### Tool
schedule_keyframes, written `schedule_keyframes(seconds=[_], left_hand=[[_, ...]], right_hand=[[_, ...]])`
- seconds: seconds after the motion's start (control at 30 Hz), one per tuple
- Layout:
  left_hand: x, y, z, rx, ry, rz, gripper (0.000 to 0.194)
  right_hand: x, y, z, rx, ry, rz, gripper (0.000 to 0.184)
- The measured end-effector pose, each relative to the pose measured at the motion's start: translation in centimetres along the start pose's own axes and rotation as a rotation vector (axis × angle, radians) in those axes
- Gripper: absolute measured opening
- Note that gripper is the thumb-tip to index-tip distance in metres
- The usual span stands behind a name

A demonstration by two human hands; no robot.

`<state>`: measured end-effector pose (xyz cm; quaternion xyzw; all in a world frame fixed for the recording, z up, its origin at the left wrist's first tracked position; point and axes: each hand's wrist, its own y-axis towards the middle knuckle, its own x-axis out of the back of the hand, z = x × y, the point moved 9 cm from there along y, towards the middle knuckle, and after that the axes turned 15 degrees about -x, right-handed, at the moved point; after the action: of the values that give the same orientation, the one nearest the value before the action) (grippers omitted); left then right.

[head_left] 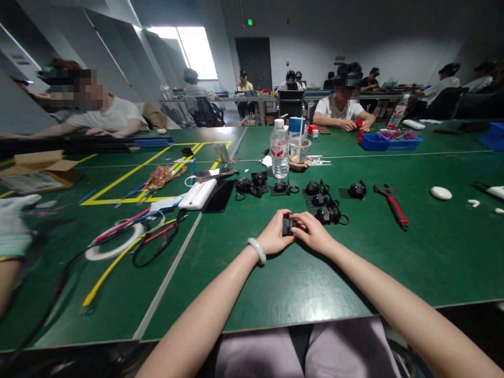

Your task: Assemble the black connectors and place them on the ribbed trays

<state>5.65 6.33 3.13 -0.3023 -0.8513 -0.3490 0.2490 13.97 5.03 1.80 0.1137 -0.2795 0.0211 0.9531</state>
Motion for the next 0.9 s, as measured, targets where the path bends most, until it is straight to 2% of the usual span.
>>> schedule_keyframes(seconds=[0.47,0.63,0.9], left_hand=[[-0.18,0.02,0.27,-0.01,0.02,0.009,0.059],[-0.16,-0.07,0.41,-0.015,0.024,0.006,0.06],[-0.06,-0.19,0.29,-0.016,0.021,0.01,0.058]], right_hand=[[0.07,0.07,-0.07,-0.007,-0.043,-0.028,0.029],[0.18,0.09,-0.05,-0.012,0.001,0.0,0.028],[0.32,-0.23,0.45,0.031,0.041,0.037,0.036]])
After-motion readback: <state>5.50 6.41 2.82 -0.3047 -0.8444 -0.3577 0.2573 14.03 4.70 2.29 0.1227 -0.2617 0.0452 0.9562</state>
